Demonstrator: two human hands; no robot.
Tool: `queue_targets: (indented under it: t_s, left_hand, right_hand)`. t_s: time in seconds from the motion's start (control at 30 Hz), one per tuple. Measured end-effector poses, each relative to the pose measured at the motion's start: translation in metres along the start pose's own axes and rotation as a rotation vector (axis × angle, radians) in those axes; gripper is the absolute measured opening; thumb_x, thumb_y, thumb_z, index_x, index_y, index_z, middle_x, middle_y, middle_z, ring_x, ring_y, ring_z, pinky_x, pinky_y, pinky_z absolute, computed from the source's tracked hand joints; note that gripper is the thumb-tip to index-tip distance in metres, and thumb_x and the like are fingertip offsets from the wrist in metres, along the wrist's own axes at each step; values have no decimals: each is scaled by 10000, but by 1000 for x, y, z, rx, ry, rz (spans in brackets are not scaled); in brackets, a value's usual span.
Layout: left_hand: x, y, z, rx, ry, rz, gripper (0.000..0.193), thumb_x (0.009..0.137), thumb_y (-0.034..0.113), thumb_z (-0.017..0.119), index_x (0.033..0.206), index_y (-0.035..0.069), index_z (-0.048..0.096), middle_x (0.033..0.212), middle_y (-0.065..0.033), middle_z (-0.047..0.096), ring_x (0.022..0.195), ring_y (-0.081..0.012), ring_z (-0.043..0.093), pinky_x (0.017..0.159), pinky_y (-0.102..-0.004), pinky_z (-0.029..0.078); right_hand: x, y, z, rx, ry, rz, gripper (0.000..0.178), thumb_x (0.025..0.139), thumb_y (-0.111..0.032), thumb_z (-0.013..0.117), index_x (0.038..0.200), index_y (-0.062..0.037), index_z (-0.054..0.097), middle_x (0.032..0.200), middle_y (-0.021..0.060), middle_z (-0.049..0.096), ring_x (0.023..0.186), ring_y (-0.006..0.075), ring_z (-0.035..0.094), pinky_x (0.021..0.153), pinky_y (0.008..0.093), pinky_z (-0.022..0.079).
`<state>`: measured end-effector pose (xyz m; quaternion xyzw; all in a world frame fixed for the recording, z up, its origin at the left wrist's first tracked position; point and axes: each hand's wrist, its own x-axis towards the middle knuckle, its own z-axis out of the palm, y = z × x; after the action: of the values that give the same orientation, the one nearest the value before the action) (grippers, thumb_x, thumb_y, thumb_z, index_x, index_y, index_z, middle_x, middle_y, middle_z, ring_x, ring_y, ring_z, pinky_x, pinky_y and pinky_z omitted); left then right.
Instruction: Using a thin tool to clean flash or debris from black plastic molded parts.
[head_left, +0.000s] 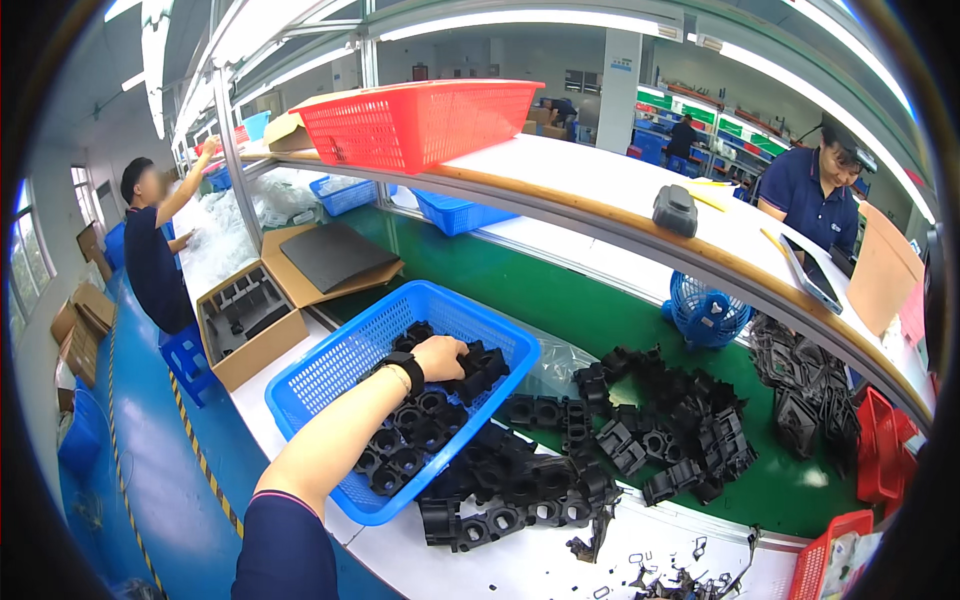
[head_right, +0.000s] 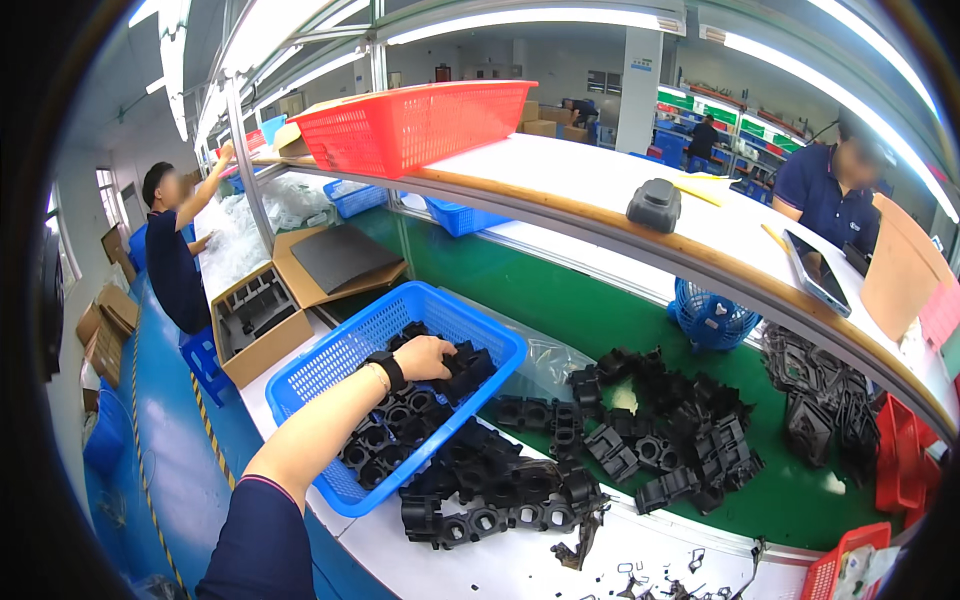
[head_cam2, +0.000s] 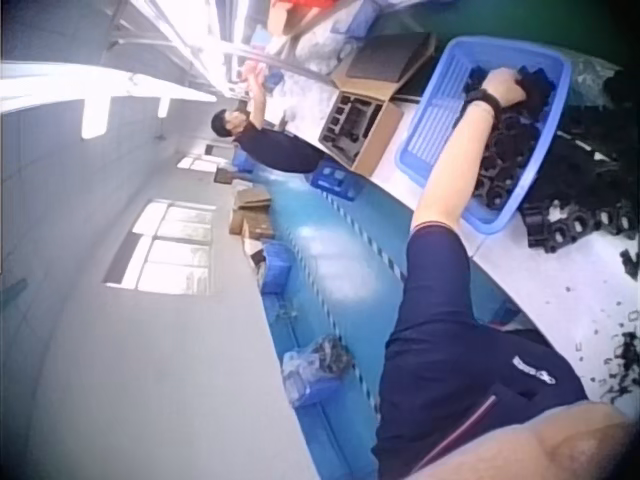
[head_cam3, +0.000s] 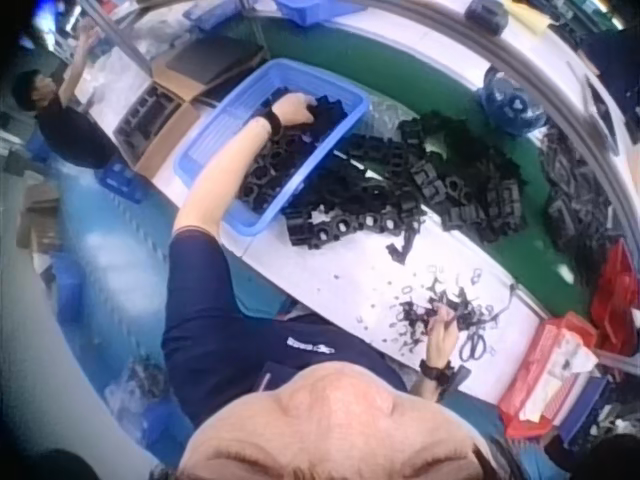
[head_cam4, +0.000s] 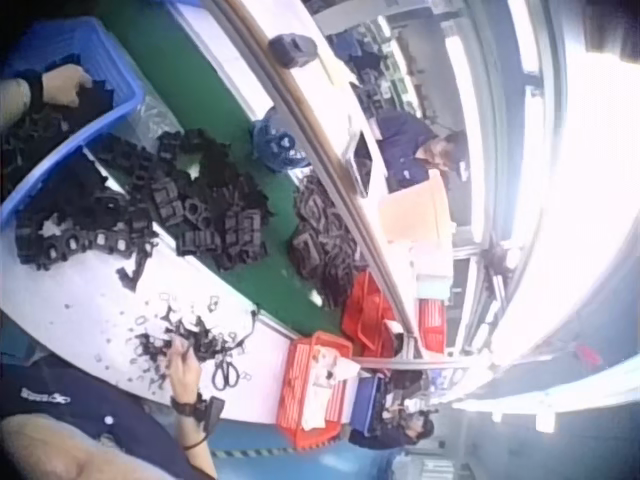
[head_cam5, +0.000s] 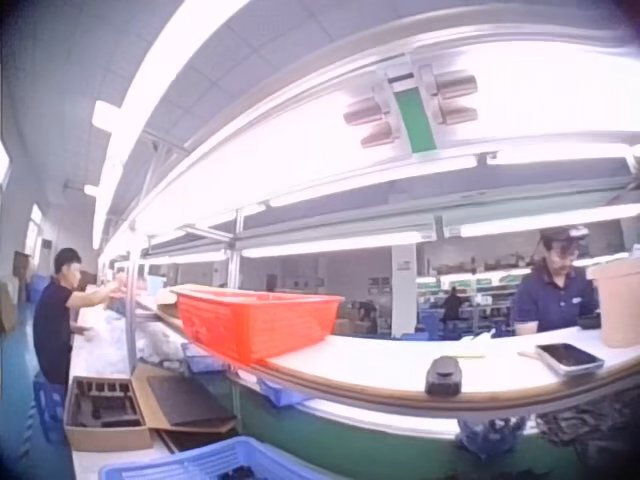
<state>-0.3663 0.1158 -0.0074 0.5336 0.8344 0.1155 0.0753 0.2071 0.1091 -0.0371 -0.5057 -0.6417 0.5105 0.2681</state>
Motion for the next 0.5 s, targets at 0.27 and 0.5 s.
queue_targets:
  t_s: [0.27,0.5]
  left_hand:
    - [-3,22,43,216,114,28,260,744,98,545,969,-9,620,809,-240,661,819,-400,643,808,-465,504]
    - [-77,17,-33,-67,152,20,192,761,254,683,813,76,634,800,-125,659,786,-310,641,686,-407,500]
  right_hand:
    - [9,-1,8,-18,-95,-68,302,1006,-223,463,1021,35,620,604,-32,467,525,41,394,476,198,308]
    - [10,4,1,55,-43,-26,280,1010,-212,448,1051,2,623,626,-43,470,510,28,382,462,184,274]
